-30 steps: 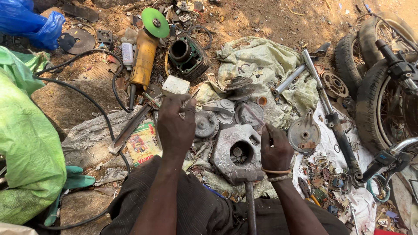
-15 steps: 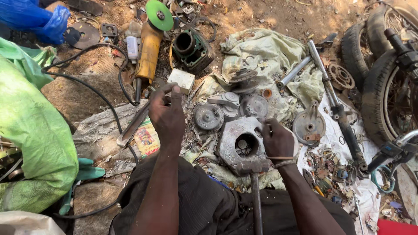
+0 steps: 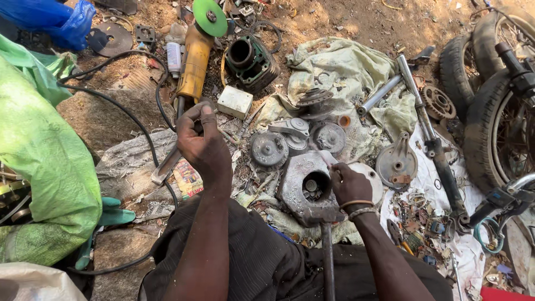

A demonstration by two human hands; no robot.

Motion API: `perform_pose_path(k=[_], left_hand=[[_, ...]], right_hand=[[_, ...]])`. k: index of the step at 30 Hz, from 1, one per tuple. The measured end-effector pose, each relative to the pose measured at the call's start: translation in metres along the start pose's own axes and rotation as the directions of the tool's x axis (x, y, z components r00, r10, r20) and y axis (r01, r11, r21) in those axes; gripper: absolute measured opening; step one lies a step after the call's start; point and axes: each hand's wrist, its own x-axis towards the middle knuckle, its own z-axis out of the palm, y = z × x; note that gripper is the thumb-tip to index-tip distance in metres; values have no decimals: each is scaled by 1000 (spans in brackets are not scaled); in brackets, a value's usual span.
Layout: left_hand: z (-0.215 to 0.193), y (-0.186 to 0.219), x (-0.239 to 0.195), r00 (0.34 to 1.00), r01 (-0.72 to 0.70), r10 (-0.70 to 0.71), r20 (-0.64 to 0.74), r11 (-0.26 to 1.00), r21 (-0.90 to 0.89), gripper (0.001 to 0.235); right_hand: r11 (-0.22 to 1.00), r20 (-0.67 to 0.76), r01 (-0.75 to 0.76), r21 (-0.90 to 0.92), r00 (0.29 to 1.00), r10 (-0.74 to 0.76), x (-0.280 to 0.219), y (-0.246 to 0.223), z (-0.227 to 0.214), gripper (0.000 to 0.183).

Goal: The person uses a hammer and chisel to chip away at a metal part, repeatedly striking and adjusting the chisel to remove material. The person occasionally pauses to inspect the part and reposition the chisel.

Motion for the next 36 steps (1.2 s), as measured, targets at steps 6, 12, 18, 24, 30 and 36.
perform_pose_path(k=[6,12,18,24,30,36], left_hand=[[0,0,-3,984,177,-177,8,982,-74,20],[7,15,7,968,248,-250,-5,963,-101,19],[11,9,11,991,137,-137,-3,990,-13,18],[16,3,7,997,73,-74,18,997,16,19],[10,13,3,985,170,-168,44,985,-42,19],[5,5,-5,997,43,-51,59,992,121,21]], right_hand=[[993,-209,106,61,974,-91,1,2,3,18],[981,-183,156,117,974,-133,14,-13,-5,23],[994,-127,-13,108,992,27,18,-8,4,22],[996,-104,-31,82,994,39,10,-7,1,19],[984,117,-160,82,982,150,3,-7,-1,21],[971,-56,-74,226,994,89,-10,-1,13,22]])
